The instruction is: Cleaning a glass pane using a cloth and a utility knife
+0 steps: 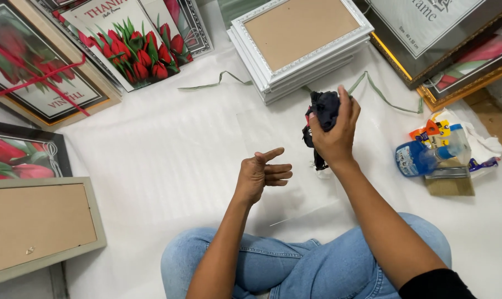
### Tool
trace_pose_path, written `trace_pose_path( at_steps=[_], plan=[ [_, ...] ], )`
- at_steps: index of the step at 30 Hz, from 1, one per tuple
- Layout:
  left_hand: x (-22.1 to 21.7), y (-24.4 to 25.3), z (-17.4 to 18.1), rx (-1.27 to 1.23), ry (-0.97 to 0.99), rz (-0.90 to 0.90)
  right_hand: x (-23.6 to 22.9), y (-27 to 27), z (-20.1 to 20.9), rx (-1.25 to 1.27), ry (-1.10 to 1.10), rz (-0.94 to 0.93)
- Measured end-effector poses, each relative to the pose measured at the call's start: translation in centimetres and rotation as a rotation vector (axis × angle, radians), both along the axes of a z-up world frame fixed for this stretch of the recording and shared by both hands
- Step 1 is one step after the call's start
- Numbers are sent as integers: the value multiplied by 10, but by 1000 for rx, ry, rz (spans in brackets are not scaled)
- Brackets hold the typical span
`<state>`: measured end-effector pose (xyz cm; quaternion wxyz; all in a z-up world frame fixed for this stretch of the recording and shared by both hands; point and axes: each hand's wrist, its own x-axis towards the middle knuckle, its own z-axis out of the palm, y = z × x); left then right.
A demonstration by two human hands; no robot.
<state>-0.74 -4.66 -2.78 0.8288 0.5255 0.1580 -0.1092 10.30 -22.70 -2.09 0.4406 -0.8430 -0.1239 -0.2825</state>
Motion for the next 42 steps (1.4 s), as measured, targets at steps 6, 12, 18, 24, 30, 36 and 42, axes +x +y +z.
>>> trace_pose_path(
  at_steps=[6, 12, 18, 24, 30, 36, 42],
  plan=[
    [-1, 1, 14, 24, -40, -85, 8, 2, -6, 348, 383, -1],
    [4, 7, 21, -112, -156, 57, 7, 5, -9, 436, 333, 48],
    [5, 8, 27, -125, 2, 201, -13, 20, 12, 301, 322, 117],
    [3, -2, 27, -92, -8, 195, -14, 25, -7, -196, -9, 141],
    [4, -2, -16, 103, -72, 195, -43, 58, 13, -306, -174, 370],
    [-4, -15, 36, 333, -227, 113, -32, 45, 30, -188, -302, 400],
    [-6, -18, 58, 466, -326, 25, -23, 30, 23, -91, -403, 357]
  ],
)
